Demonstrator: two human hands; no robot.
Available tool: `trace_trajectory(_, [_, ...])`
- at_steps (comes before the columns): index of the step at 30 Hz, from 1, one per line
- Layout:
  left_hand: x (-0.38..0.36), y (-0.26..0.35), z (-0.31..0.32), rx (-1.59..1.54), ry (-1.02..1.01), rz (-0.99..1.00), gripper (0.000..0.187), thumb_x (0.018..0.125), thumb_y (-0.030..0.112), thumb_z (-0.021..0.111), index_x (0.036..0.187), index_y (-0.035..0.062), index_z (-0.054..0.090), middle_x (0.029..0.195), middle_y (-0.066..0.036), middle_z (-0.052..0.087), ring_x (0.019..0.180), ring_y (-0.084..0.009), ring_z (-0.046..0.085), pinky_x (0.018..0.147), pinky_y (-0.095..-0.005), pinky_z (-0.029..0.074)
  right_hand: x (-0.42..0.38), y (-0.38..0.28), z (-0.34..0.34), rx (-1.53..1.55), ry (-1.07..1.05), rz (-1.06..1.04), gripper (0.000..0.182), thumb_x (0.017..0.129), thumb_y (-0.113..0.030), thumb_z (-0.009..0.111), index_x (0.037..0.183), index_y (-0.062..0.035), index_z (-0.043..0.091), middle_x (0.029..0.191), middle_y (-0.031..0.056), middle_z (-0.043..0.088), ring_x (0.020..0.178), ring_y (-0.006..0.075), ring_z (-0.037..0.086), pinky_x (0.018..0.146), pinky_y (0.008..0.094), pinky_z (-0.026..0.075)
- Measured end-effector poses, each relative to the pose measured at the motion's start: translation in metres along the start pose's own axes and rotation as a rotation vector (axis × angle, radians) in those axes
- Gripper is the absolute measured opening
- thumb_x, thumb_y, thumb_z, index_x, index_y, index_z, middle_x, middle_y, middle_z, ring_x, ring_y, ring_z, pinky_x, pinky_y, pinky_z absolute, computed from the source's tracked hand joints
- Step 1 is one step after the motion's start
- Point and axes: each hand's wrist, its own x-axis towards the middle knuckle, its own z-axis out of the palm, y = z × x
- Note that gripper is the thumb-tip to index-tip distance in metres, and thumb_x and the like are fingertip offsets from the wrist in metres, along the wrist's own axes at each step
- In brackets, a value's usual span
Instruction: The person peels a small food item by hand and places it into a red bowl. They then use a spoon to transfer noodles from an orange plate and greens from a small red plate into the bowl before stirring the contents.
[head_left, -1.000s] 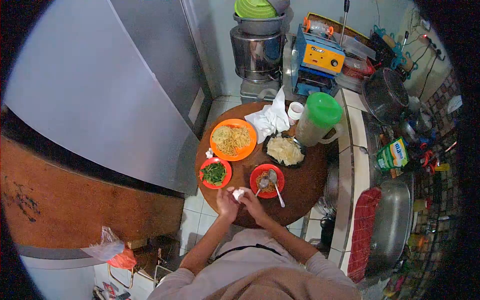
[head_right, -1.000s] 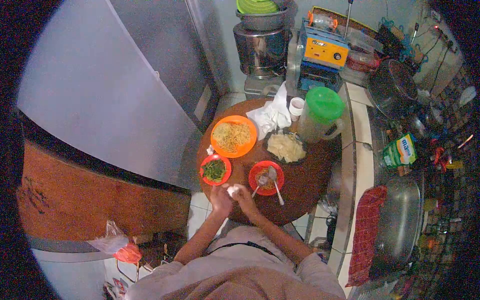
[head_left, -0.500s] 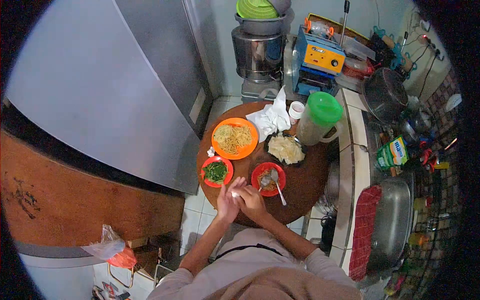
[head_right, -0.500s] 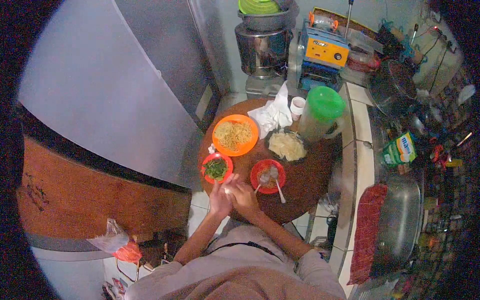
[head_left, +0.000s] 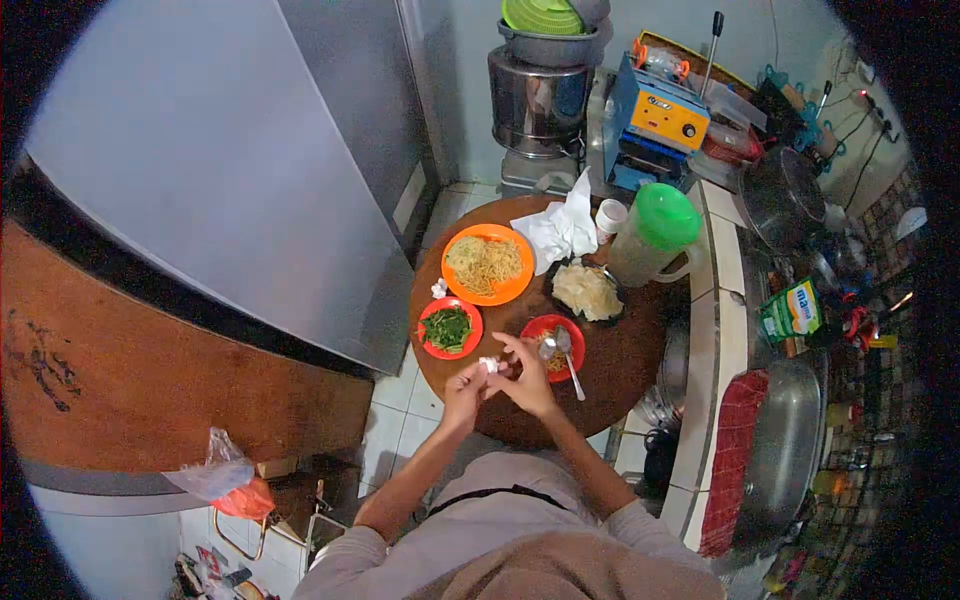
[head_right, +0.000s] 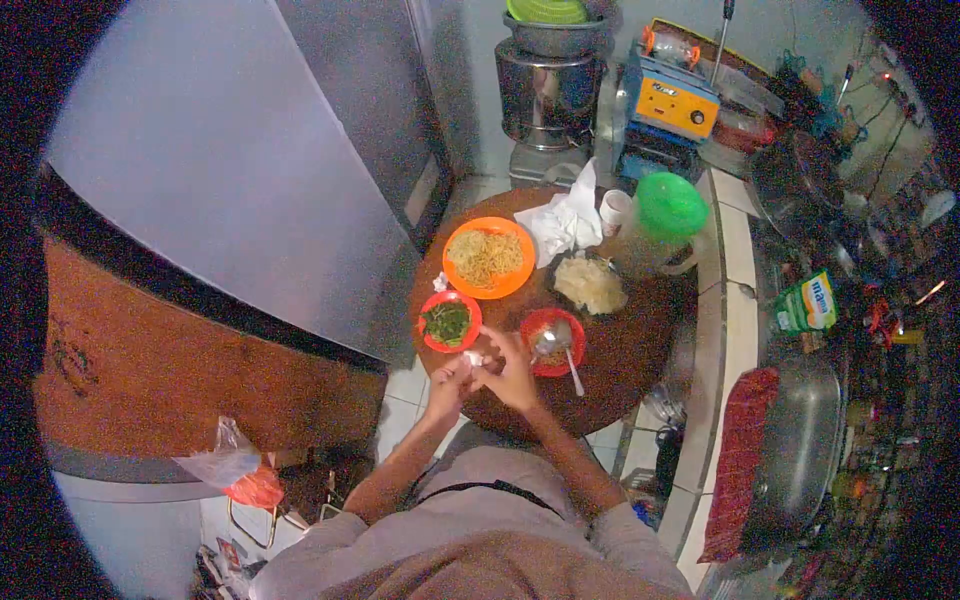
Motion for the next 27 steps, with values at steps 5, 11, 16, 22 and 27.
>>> trace_trajectory(5, [-0.008,-0.007,-0.011,-0.127,-0.003,-0.141,0.026,0.084,0.017,0.044,0.103,0.0002,0.050,0.095,-0.007,0.057,0.084,-0.0134,0.055,0.074,-0.0264,0.045,-0.018,0.003,0.010,0.518,-0.130,0.238,0.059,0.062,-0.004,0.056,0.118,-0.0120,0.039,0.097,0.0027,0.040,0.081,0.0115,0.042,0.073,0.0231,0.036])
trace_trajectory(11, [-0.022,0.003,-0.035,-0.002,0.020,-0.083,0.020,0.080,0.015,0.052,0.093,0.0002,0.056,0.084,-0.004,0.058,0.078,-0.0103,0.054,0.067,-0.0223,0.044,-0.043,-0.022,0.021,0.809,0.002,0.621,0.046,0.072,-0.018,0.047,0.117,-0.0113,0.039,0.098,0.0022,0.045,0.093,0.0134,0.044,0.078,0.0265,0.035])
trace_trajectory(16, [-0.042,0.003,-0.045,0.502,0.025,0.190,0.008,0.074,0.007,0.057,0.077,0.0005,0.060,0.070,-0.005,0.059,0.063,-0.0090,0.054,0.056,-0.0217,0.041,-0.060,-0.032,0.055,1.181,0.060,0.768,0.040,0.077,-0.026,0.045,0.113,-0.0110,0.042,0.098,0.0051,0.048,0.093,0.0157,0.046,0.081,0.0308,0.036])
trace_trajectory(22, [-0.067,0.004,-0.039,1.150,-0.033,0.436,0.018,0.066,0.025,0.063,0.074,0.0092,0.060,0.074,-0.009,0.054,0.074,-0.0250,0.050,0.063,-0.0349,0.040,-0.087,-0.016,0.091,1.299,0.439,0.824,0.018,0.076,-0.025,0.048,0.084,-0.0093,0.051,0.077,0.0034,0.050,0.069,0.0145,0.050,0.062,0.0272,0.041])
trace_trajectory(27, [-0.085,0.003,-0.051,1.204,-0.182,0.493,0.027,0.069,0.030,0.060,0.086,0.0093,0.059,0.090,-0.012,0.046,0.090,-0.0274,0.043,0.077,-0.0361,0.036,-0.117,0.002,0.076,1.384,0.612,0.937,0.025,0.074,-0.026,0.047,0.055,-0.0149,0.037,0.048,-0.0026,0.035,0.045,0.0114,0.038,0.042,0.0261,0.033])
